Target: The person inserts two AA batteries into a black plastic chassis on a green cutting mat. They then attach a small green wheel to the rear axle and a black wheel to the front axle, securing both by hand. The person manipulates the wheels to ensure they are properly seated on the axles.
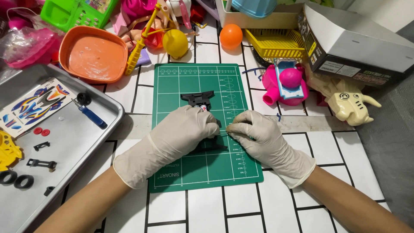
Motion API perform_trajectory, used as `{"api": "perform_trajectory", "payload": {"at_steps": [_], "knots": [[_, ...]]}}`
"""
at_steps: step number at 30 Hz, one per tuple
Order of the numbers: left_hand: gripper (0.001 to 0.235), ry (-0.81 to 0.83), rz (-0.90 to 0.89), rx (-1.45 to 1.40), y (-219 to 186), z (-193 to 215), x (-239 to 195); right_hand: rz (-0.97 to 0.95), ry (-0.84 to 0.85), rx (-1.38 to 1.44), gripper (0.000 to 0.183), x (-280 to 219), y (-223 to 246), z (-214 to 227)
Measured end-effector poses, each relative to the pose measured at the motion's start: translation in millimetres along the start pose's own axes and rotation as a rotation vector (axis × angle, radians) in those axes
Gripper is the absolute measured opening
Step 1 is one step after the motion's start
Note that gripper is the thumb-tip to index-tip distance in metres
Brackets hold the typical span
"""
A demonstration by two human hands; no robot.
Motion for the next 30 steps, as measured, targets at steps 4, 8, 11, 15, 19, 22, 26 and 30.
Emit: {"api": "perform_trajectory", "payload": {"at_steps": [4, 8, 11, 15, 19, 22, 26, 30], "knots": [[0.009, 0.026, 0.057, -0.133, 4, 5, 2, 0.012, -0.014, 0.004, 0.012, -1, 0, 0], [0.006, 0.073, 0.154, -0.275, 7, 12, -1, 0.004, -0.006, 0.007, 0.011, -1, -3, -1], [0.008, 0.049, 0.138, -0.237, 4, 15, -4, 0.004, 0.009, -0.001, 0.011, -1, -4, -1], [0.011, 0.035, 0.116, -0.276, -1, 23, -6, 0.007, 0.019, -0.003, 0.011, -1, -6, -3], [0.011, 0.012, 0.122, -0.295, -6, 31, -7, 0.008, 0.017, -0.011, 0.010, 1, 0, -1], [0.012, 0.008, 0.096, -0.217, -10, 34, -8, 0.010, 0.010, -0.015, 0.009, 1, 4, 2], [0.013, -0.039, 0.060, -0.049, -15, 33, -12, 0.069, 0.016, -0.194, 0.007, -3, 7, -2], [0.012, -0.042, 0.039, 0.001, -15, 35, -13, 0.080, 0.005, -0.144, 0.010, -5, 3, -2]]}}
Point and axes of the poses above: each hand's wrist, its own x-axis towards the middle knuckle, its own z-axis out of the back of the hand, y = z × x, the point moved 6 cm from there along x, towards the middle knuckle, and after that the axes turned 9 degrees about y, right-handed, at the moved point
